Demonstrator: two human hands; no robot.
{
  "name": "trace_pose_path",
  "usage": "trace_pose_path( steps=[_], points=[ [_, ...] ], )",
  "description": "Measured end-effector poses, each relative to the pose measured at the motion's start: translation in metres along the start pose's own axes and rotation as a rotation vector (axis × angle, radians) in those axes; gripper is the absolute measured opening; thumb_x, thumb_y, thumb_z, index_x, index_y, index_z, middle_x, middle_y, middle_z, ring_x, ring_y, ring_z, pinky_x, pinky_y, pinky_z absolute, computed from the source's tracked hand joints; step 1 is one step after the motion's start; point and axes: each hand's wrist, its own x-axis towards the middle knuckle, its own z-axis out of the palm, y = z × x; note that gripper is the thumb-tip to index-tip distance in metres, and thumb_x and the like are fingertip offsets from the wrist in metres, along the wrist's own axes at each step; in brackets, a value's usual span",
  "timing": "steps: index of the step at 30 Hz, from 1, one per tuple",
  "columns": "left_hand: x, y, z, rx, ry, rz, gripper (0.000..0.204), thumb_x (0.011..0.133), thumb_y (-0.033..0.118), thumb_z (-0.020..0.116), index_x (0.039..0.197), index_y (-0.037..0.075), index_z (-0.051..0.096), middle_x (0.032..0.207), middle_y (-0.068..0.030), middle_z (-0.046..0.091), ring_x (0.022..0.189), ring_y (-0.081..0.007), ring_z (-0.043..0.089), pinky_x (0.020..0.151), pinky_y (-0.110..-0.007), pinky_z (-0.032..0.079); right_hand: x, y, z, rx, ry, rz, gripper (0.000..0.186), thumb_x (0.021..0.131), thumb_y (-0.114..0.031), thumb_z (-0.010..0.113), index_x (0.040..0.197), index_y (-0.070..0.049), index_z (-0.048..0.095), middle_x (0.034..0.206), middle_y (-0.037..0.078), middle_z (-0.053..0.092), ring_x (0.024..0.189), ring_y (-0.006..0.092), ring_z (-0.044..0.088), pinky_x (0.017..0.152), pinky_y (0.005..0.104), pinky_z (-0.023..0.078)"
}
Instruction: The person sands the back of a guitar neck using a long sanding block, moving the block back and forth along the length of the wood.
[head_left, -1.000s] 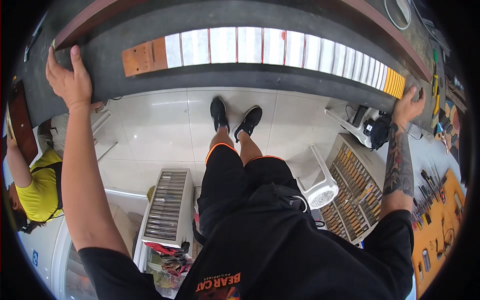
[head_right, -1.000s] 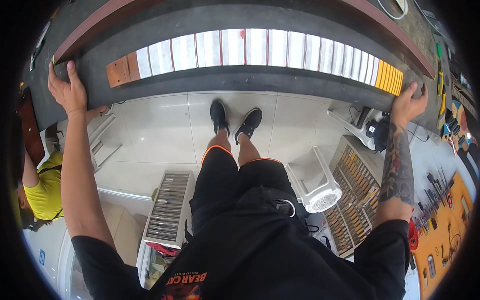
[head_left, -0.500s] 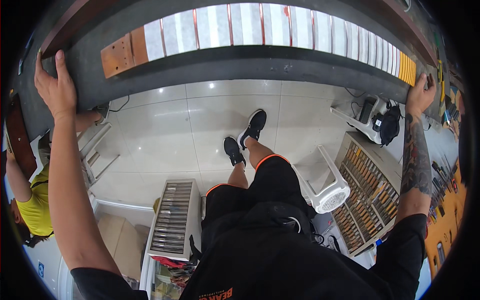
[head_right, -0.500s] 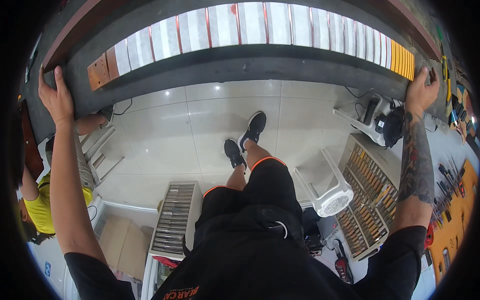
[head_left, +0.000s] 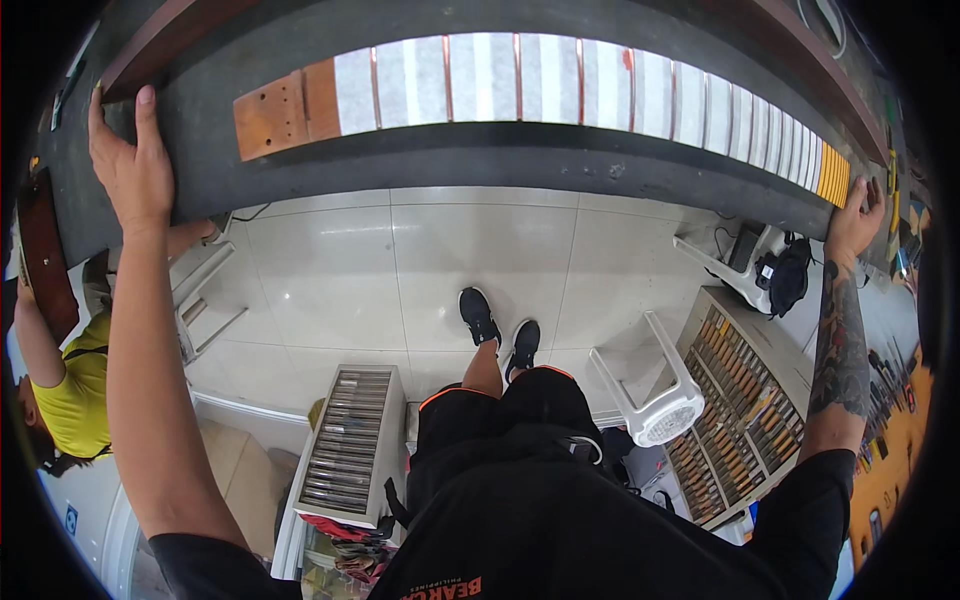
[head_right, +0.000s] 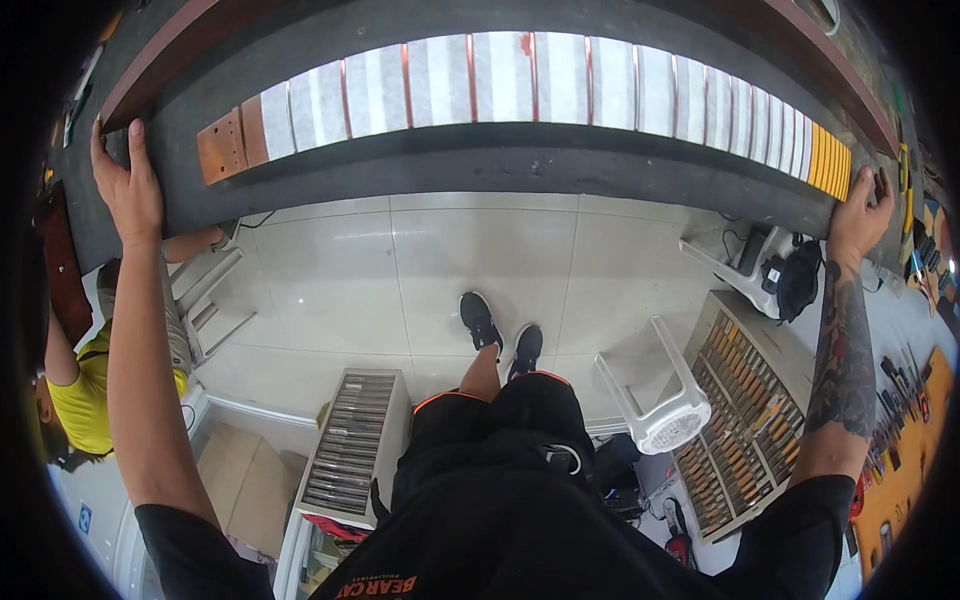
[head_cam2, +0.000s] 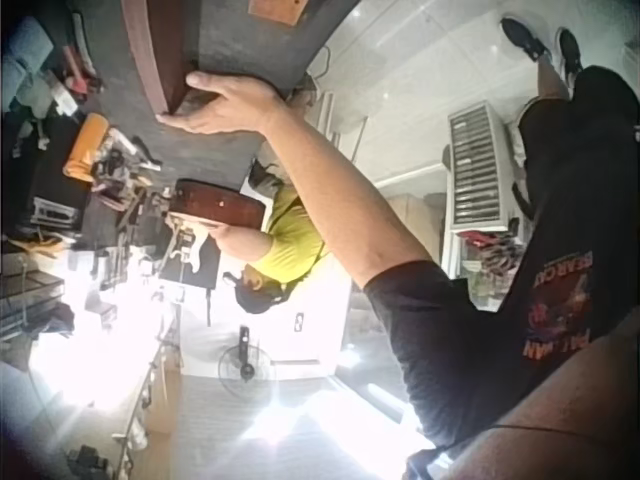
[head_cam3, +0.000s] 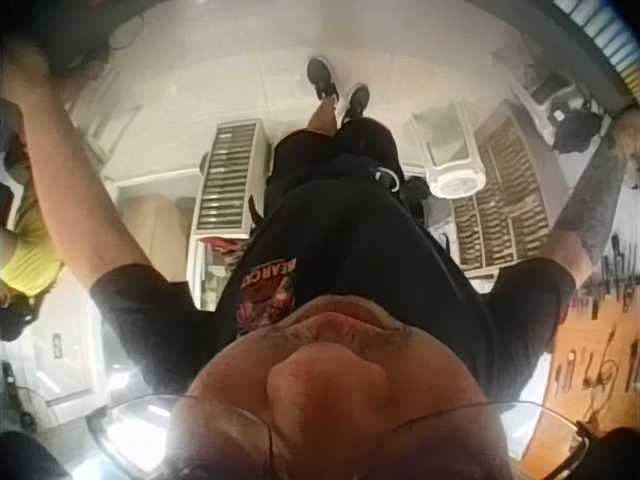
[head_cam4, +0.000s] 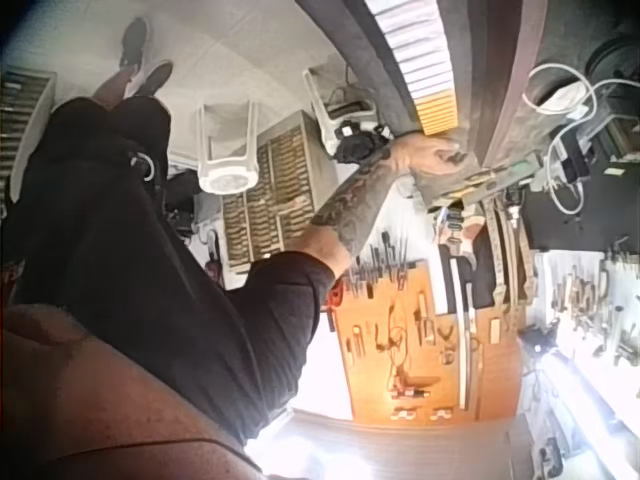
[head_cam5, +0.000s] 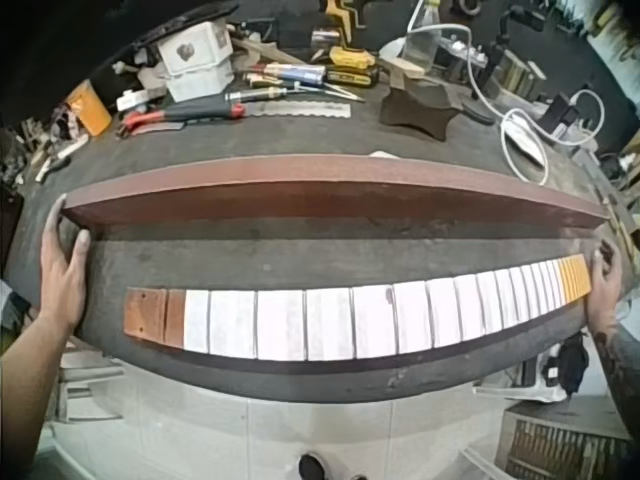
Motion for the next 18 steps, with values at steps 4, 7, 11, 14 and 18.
trace_pose_path(
  steps=[4, 7, 11, 14, 18],
  points=[
    [0.001, -0.004, 0.001, -0.031, 0.001, -0.013, 0.084, 0.099, 0.061, 0.059, 0.157, 0.003, 0.040, 0.156, -0.0250, 0.045, 0.147, -0.0396, 0.039, 0.122, -0.045, 0.029, 0.002, 0.003, 0.002, 0.017, -0.012, 0.015, 0.062, 0.101, -0.044, 0.067, 0.137, 0.006, 0.059, 0.136, 0.022, 0.064, 0.127, 0.0305, 0.061, 0.108, 0.0378, 0.045],
    [0.002, -0.004, 0.000, -0.031, 0.001, -0.024, 0.083, 0.099, 0.061, 0.059, 0.156, 0.004, 0.041, 0.156, -0.0247, 0.045, 0.147, -0.0397, 0.040, 0.122, -0.045, 0.030, 0.003, 0.000, 0.002, -0.001, -0.022, 0.024, 0.064, 0.101, -0.045, 0.065, 0.139, 0.006, 0.058, 0.138, 0.022, 0.064, 0.129, 0.0306, 0.060, 0.109, 0.0381, 0.045],
    [0.002, -0.004, 0.001, -0.036, 0.008, -0.030, 0.083, 0.099, 0.061, 0.059, 0.156, 0.003, 0.041, 0.156, -0.0246, 0.046, 0.147, -0.0398, 0.040, 0.122, -0.045, 0.030, 0.005, 0.006, 0.003, -0.062, 0.000, 0.026, 0.063, 0.099, -0.047, 0.067, 0.137, 0.003, 0.061, 0.136, 0.019, 0.066, 0.128, 0.0303, 0.062, 0.108, 0.0376, 0.044],
    [0.001, -0.005, 0.000, -0.050, 0.006, -0.035, 0.083, 0.099, 0.062, 0.059, 0.156, 0.003, 0.042, 0.155, -0.0247, 0.046, 0.147, -0.0396, 0.040, 0.122, -0.045, 0.030, 0.003, 0.003, 0.002, -0.067, -0.043, 0.038, 0.065, 0.102, -0.046, 0.064, 0.139, 0.007, 0.057, 0.138, 0.022, 0.064, 0.129, 0.0300, 0.061, 0.109, 0.0377, 0.043],
    [0.000, -0.004, 0.000, -0.042, 0.025, -0.031, 0.083, 0.099, 0.062, 0.059, 0.155, 0.003, 0.044, 0.155, -0.0247, 0.047, 0.146, -0.0395, 0.041, 0.121, -0.045, 0.031, 0.003, 0.007, 0.002, -0.060, -0.036, 0.036, 0.065, 0.102, -0.046, 0.064, 0.139, 0.007, 0.057, 0.138, 0.022, 0.064, 0.128, 0.0298, 0.061, 0.109, 0.0373, 0.043]
  ],
)
